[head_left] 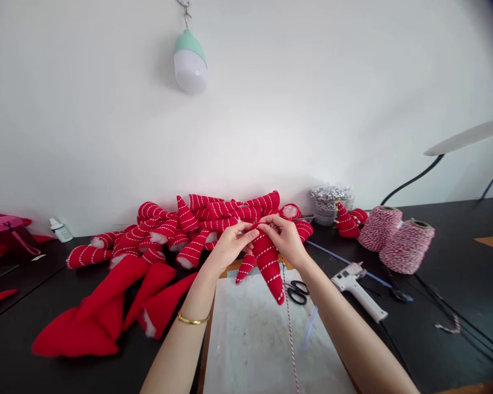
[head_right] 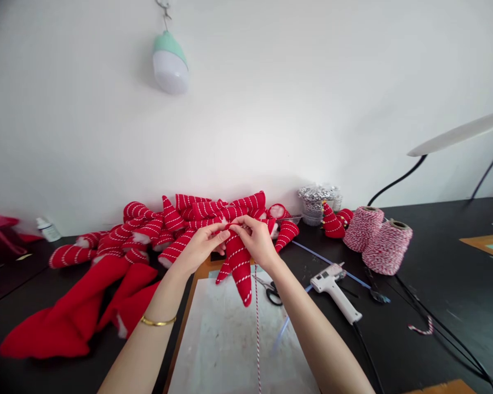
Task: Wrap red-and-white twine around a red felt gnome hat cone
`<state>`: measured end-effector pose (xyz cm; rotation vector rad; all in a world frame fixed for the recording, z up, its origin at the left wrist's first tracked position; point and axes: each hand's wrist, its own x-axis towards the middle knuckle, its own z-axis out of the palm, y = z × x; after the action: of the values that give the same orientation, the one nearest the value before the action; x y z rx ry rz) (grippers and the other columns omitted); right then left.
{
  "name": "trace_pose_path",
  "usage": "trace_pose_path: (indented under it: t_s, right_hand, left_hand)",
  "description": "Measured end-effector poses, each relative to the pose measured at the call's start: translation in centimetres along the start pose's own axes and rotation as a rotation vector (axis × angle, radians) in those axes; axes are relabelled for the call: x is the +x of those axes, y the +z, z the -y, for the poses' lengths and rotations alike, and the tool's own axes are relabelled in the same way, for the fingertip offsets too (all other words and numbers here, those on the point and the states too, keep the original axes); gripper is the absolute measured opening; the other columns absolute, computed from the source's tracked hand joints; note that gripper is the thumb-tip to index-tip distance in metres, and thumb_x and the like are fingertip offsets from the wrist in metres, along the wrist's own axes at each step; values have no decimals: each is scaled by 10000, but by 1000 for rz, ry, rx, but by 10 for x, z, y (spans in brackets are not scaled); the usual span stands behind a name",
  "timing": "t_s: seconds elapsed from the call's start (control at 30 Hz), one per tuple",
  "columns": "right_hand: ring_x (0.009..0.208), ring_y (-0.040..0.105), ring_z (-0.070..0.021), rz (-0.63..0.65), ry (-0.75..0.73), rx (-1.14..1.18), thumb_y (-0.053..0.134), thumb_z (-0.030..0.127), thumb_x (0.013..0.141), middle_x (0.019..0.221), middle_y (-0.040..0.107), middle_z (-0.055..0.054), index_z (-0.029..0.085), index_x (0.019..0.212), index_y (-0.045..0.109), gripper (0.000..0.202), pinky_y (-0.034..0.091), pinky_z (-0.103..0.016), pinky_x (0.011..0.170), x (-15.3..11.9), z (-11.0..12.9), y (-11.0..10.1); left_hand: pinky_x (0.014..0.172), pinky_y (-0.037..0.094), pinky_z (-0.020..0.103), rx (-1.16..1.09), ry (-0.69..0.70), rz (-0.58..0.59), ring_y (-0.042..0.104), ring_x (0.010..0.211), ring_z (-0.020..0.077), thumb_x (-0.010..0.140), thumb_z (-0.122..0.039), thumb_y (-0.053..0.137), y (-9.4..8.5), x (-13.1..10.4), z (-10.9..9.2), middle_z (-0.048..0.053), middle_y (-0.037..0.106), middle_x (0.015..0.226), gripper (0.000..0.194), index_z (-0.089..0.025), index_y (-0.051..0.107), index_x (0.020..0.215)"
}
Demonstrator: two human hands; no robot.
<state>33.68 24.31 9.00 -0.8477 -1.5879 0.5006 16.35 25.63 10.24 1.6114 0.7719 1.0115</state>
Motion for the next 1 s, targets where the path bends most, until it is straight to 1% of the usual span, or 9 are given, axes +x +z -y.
trace_pose_path:
  t_s: [0.07,0.17,0.3,0.37,0.5,0.63,0.73,0.87,1.0]
  right_hand:
    - [722,592,-179,-6,-9,11,612,388,909,845,700,-45,192,882,682,210,465,-295,678,-1,1,1]
    - [675,570,-170,-8,-14,-1,614,391,904,807,692,-39,188,877,678,214,458,-292,647,-2,4,3]
    - [642,548,-150,-8,1,23,643,402,878,776,682,-28,186,867,686,221,444,-275,613,-2,7,6]
    - [600,520,-132,6,54,93,671,425,851,729,653,-10,184,868,691,242,425,-262,569,-1,8,5]
    - [421,317,-71,92,256,310,730,470,788,552,456,84,188,999,680,355,255,-224,402,2,8,-8]
    - [410,223,-48,116,341,408,775,455,750,522,371,105,167,1029,692,409,150,-217,381,4,6,-24]
    - [430,212,-50,107,340,378,798,436,730,509,351,102,154,1049,728,431,128,-222,393,5,4,-28]
    - [430,255,-52,158,354,359,816,455,698,504,427,84,155,1064,753,477,182,-219,400,5,3,-24]
    - [443,347,-65,120,357,354,813,486,674,524,505,49,140,932,772,434,245,-210,399,5,1,-19]
  left_hand:
    - [621,507,236,-29,-2,44,584,638,124,790,-449,749,0,-1,-2,6,617,711,310,-153,694,864]
    - [685,513,244,-71,-12,77,587,679,127,820,-468,712,-2,-4,-4,0,600,728,308,-162,675,837]
    - [679,506,238,-22,28,-1,581,679,130,862,-496,651,-4,-4,-5,-17,568,705,306,-190,655,850]
    - [667,499,232,11,45,-19,583,682,134,855,-491,659,-6,-3,-5,-19,568,703,300,-193,646,823]
    - [691,510,252,-52,-5,-20,594,698,141,832,-508,679,-12,-1,-4,-16,599,734,323,-194,609,806]
    - [682,510,253,-201,-51,-73,604,715,146,793,-499,730,-24,-2,-4,-6,637,797,329,-196,603,818]
    - [711,514,250,-237,-50,-55,612,758,150,811,-476,722,-30,-3,-3,-1,644,817,288,-204,630,837]
    - [722,517,259,-227,-40,-36,612,761,154,800,-492,724,-34,-5,-3,-1,644,812,297,-211,642,851]
    - [744,522,267,-192,-31,-7,628,785,164,810,-495,711,-33,-5,-3,13,660,853,294,-211,640,844]
